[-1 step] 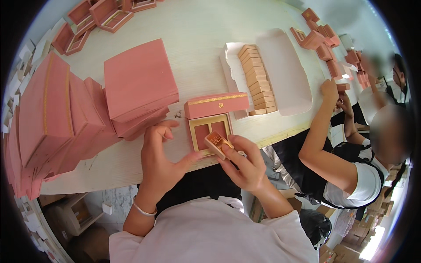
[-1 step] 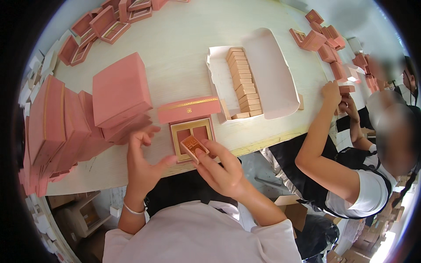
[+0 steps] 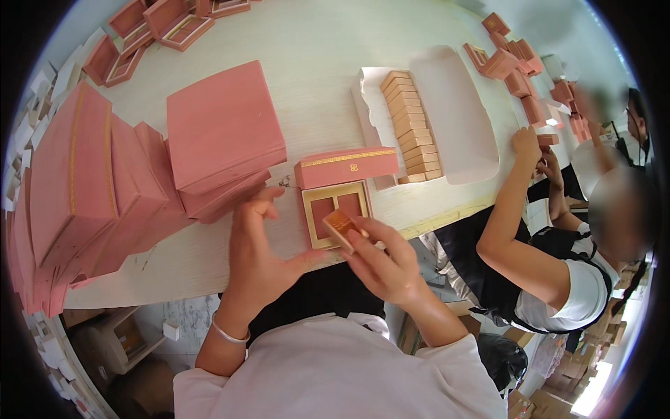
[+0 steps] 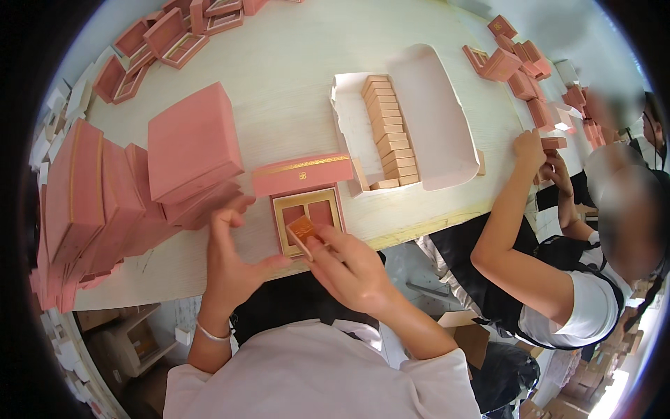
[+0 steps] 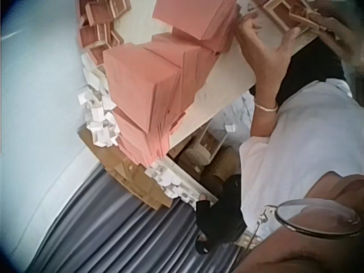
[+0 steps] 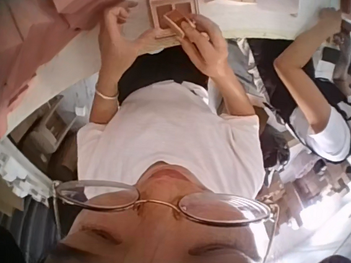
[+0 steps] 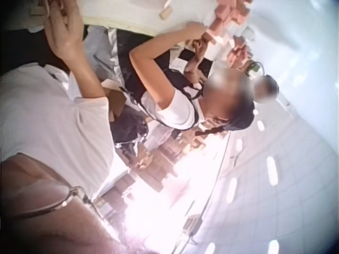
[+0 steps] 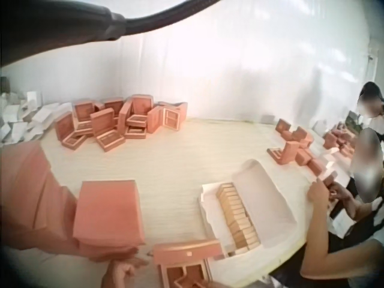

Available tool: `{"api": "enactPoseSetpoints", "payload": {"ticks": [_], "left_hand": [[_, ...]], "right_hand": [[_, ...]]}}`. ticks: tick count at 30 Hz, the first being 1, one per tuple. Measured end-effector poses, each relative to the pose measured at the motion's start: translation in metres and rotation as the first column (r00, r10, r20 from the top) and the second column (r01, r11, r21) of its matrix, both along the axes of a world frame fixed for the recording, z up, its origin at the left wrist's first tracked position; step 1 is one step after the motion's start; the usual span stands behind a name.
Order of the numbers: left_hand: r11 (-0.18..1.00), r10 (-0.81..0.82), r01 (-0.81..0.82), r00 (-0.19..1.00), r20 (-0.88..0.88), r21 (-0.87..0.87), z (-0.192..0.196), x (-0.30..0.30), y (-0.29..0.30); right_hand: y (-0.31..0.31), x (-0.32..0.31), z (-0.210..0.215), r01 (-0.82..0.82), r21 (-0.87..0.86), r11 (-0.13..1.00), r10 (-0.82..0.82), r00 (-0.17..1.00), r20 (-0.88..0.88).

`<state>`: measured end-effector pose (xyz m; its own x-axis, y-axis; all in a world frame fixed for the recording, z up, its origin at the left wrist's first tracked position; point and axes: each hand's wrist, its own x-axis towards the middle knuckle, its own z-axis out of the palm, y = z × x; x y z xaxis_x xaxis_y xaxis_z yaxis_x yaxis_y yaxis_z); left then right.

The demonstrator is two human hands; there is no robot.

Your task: The person places small gold-wrapped items into pink boxes with gold interiors, closes the lids, and stacks the finished boxes on the table. The person repeats this process continuously while other workers perform the same task nearby.

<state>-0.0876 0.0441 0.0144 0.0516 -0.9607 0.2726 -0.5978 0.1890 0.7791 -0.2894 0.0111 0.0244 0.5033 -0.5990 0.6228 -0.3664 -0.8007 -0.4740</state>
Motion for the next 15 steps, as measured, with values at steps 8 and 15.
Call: {"api": "enactPoseSetpoints", "payload": {"ticks": [8,15], "left_hand": [[0.997,-0.061,0.071,0.976,0.209,-0.042,-0.013,-0.018,-0.01],[0.998,-0.048,0.056,0.979,0.2,-0.035,-0.016,-0.024,-0.011]], "right_hand": [[-0.005,0.015,0.014,-0.077,-0.13,0.989,0.007,0.882,-0.471],[0.001,0.024,0.029,-0.059,0.001,0.998,0.047,0.773,-0.632]]}}
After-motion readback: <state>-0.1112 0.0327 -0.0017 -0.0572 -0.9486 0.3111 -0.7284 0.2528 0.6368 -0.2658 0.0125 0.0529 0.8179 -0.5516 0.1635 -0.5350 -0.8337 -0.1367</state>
